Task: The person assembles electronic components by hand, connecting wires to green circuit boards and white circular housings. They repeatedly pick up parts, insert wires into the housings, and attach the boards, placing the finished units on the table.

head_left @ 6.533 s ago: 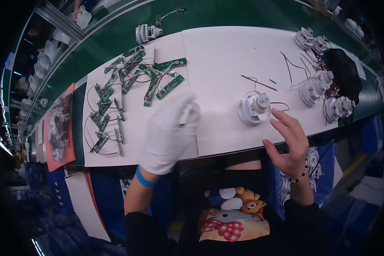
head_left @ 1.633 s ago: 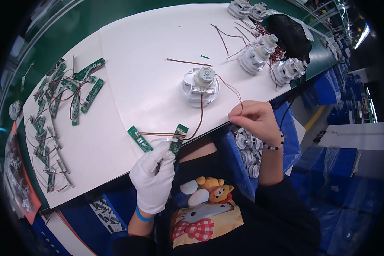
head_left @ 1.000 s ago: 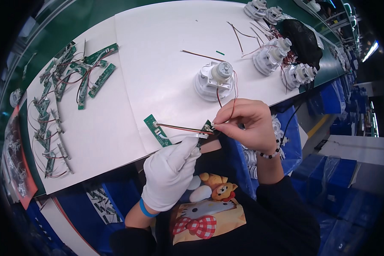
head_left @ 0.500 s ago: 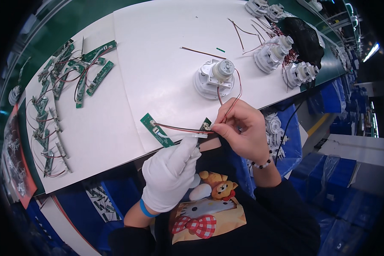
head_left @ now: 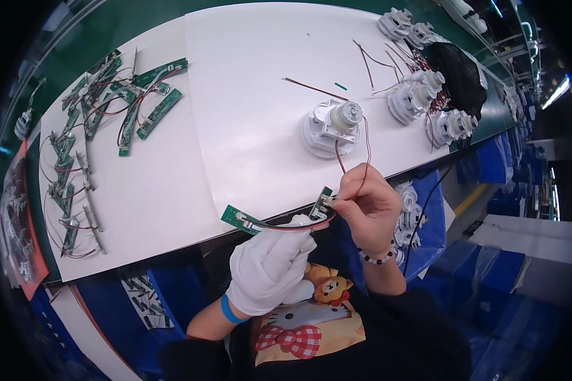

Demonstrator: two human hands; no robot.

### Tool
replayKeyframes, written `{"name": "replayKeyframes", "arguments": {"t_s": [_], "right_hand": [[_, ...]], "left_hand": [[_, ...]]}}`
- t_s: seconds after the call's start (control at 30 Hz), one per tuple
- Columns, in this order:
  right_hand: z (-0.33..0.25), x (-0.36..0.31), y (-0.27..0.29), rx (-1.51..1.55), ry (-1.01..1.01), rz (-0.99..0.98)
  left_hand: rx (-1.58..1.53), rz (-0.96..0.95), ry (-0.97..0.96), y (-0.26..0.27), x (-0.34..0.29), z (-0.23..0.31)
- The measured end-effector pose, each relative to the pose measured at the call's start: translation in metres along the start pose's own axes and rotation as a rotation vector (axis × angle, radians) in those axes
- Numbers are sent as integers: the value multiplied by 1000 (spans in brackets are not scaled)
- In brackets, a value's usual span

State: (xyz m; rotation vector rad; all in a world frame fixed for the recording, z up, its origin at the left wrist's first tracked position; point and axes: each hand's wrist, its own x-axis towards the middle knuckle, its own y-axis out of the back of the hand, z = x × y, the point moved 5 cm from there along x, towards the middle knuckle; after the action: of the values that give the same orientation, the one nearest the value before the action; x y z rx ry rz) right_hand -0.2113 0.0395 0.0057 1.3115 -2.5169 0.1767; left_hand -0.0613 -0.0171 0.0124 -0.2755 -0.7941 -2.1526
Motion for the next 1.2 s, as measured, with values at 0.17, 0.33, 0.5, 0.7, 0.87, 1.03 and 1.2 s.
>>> {"name": "replayKeyframes", "arguments": {"t_s": [0.17, 0.33, 0.5, 0.7, 0.87, 1.03, 1.2], "right_hand": [[-1, 4, 4, -59, -59, -118], [-9, 10, 3, -94, -65, -198], [-1, 10, 11, -20, -131, -265], [4, 6, 13, 128, -282, -156], [1, 7, 12, -2, -239, -166], [1, 5, 15, 12, -263, -127], [-5, 2, 15, 23, -387, -64]], "left_hand": [[-33, -53, 6, -1, 0, -2], [-25, -71, 4, -3, -1, -4], [-49, -42, -37, -4, 0, -2], [-18, -34, -16, -4, 0, -4], [16, -23, -22, -4, 0, -5], [-4, -7, -20, -2, 2, -3], [12, -1, -24, -3, 1, -4]]}}
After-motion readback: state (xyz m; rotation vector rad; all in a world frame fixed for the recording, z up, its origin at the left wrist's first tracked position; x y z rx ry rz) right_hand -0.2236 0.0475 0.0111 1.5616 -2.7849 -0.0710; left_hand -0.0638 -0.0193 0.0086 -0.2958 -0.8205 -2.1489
